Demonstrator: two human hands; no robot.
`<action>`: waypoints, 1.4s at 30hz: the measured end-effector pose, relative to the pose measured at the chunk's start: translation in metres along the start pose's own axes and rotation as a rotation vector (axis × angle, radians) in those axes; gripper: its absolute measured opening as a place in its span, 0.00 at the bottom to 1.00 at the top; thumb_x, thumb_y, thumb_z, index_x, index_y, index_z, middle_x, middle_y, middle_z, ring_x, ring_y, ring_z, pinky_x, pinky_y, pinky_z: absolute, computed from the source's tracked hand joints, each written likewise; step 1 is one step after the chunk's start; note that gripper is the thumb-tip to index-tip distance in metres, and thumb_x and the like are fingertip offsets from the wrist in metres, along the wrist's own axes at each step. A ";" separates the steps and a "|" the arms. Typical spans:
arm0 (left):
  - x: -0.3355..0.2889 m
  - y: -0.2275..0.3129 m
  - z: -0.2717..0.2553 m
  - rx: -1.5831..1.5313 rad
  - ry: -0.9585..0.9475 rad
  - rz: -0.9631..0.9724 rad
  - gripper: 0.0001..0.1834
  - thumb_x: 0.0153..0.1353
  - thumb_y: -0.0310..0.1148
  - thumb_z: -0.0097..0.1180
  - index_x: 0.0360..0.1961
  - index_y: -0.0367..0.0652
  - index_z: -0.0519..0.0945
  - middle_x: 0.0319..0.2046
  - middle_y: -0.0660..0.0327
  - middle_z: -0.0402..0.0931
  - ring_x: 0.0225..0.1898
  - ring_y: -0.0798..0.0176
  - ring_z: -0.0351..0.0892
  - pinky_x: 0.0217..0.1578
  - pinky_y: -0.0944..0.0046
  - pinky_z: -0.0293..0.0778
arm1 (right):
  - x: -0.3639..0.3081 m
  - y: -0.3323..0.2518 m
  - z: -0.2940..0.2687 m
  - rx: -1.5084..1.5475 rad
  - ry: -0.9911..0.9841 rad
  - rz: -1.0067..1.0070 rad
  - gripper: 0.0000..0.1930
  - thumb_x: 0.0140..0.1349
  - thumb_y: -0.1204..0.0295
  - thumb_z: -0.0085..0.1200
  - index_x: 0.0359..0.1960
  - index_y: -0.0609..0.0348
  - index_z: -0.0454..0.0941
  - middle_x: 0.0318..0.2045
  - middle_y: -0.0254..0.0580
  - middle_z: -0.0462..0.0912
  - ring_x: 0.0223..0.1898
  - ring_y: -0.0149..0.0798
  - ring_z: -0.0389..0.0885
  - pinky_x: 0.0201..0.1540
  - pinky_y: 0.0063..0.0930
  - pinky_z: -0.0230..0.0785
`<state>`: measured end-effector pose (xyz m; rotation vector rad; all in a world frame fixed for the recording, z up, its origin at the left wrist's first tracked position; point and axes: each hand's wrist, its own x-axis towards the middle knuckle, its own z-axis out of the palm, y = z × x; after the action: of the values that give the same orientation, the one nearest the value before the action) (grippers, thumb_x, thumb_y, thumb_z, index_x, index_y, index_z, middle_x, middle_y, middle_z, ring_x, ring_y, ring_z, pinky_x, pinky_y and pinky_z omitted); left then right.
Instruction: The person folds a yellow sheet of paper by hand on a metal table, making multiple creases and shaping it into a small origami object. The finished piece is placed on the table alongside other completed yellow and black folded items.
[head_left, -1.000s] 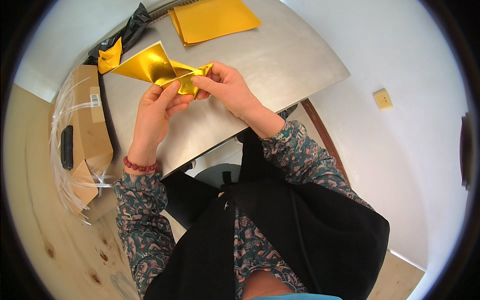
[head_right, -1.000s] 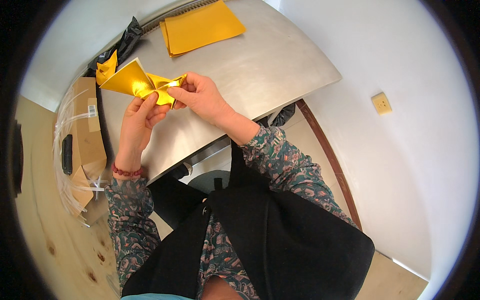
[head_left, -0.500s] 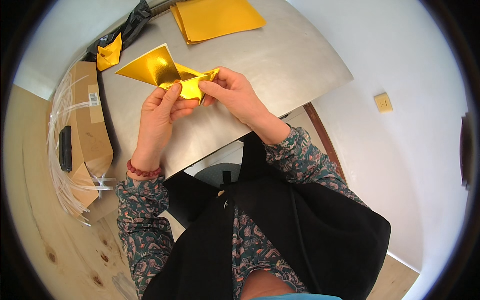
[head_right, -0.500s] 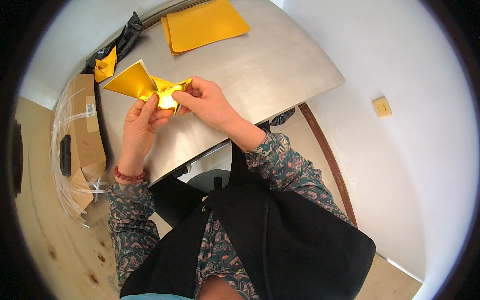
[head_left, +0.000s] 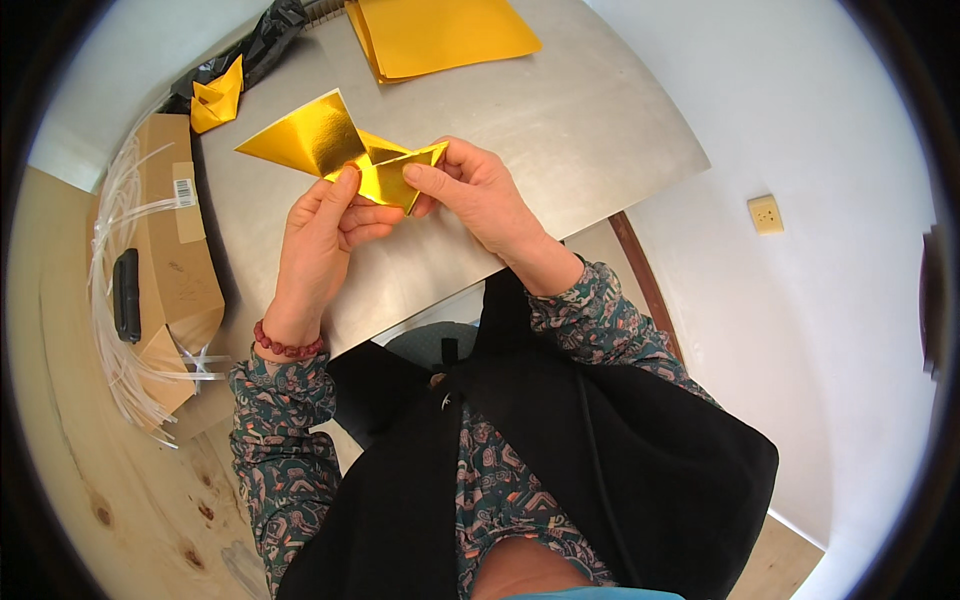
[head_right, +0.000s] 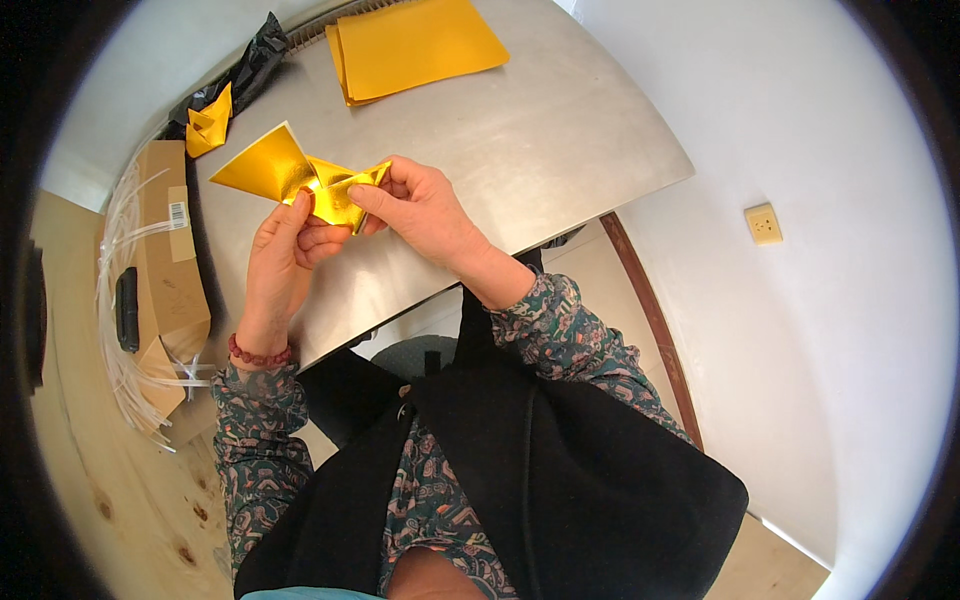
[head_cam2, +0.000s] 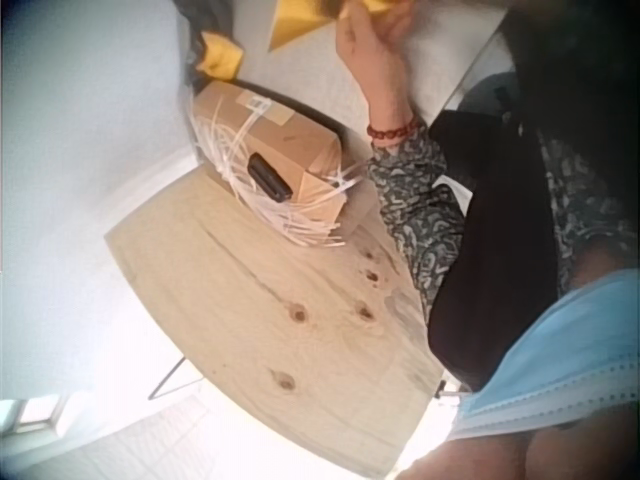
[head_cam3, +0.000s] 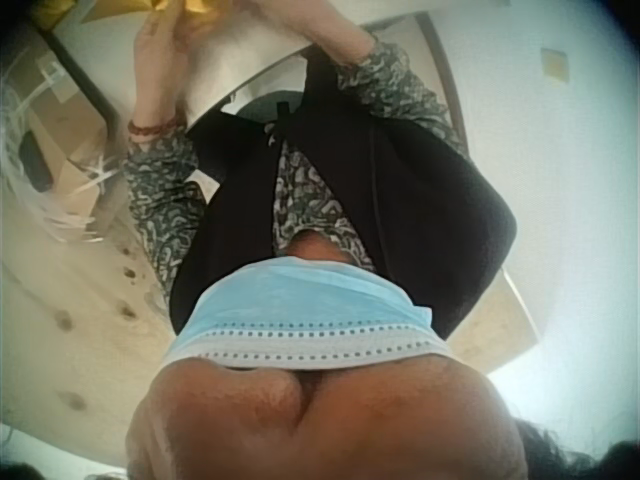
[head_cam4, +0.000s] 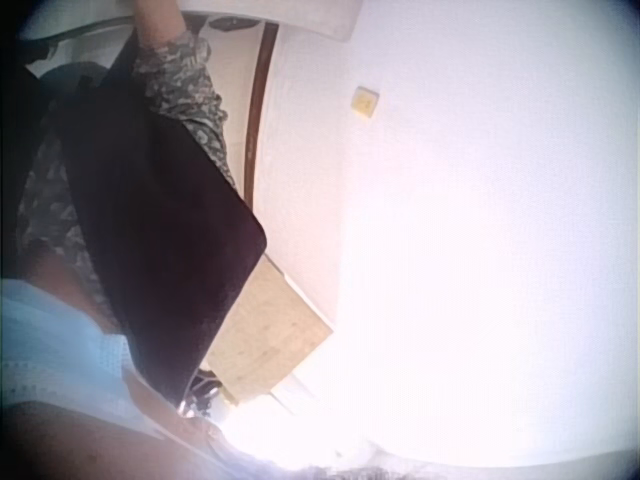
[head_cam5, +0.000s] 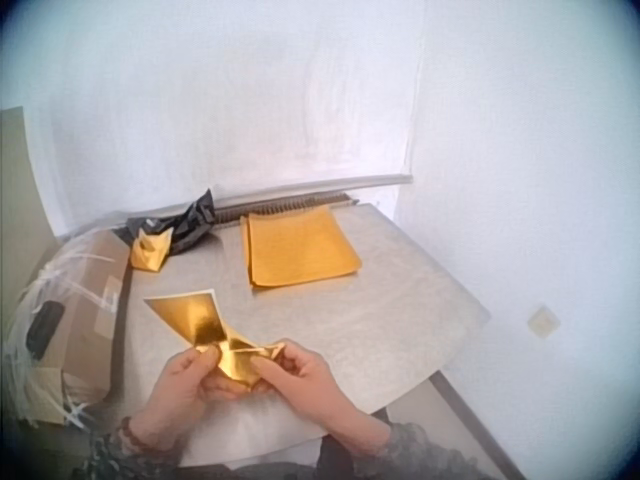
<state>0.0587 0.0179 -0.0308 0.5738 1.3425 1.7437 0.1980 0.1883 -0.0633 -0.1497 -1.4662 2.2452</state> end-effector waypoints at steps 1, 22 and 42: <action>0.001 0.000 0.000 -0.021 -0.007 -0.009 0.18 0.84 0.43 0.51 0.54 0.37 0.82 0.43 0.53 0.89 0.40 0.60 0.94 0.41 0.67 0.89 | 0.000 0.000 0.000 -0.014 0.005 0.018 0.10 0.76 0.68 0.64 0.45 0.64 0.81 0.37 0.37 0.88 0.34 0.25 0.85 0.39 0.20 0.78; 0.006 -0.010 0.002 -0.102 -0.068 -0.018 0.20 0.86 0.42 0.46 0.58 0.35 0.81 0.46 0.51 0.89 0.43 0.58 0.94 0.45 0.64 0.90 | 0.006 0.005 -0.003 0.102 0.057 -0.045 0.12 0.78 0.65 0.62 0.40 0.61 0.82 0.36 0.35 0.86 0.34 0.26 0.84 0.39 0.21 0.78; 0.006 -0.007 -0.007 -0.098 -0.110 -0.058 0.19 0.86 0.41 0.46 0.59 0.36 0.80 0.46 0.50 0.89 0.43 0.59 0.94 0.43 0.67 0.90 | 0.009 0.002 -0.005 0.093 0.087 -0.014 0.16 0.78 0.60 0.62 0.35 0.59 0.79 0.29 0.35 0.85 0.28 0.27 0.85 0.34 0.21 0.78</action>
<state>0.0520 0.0197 -0.0406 0.5623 1.1799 1.6959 0.1910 0.1954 -0.0653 -0.2049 -1.3116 2.2607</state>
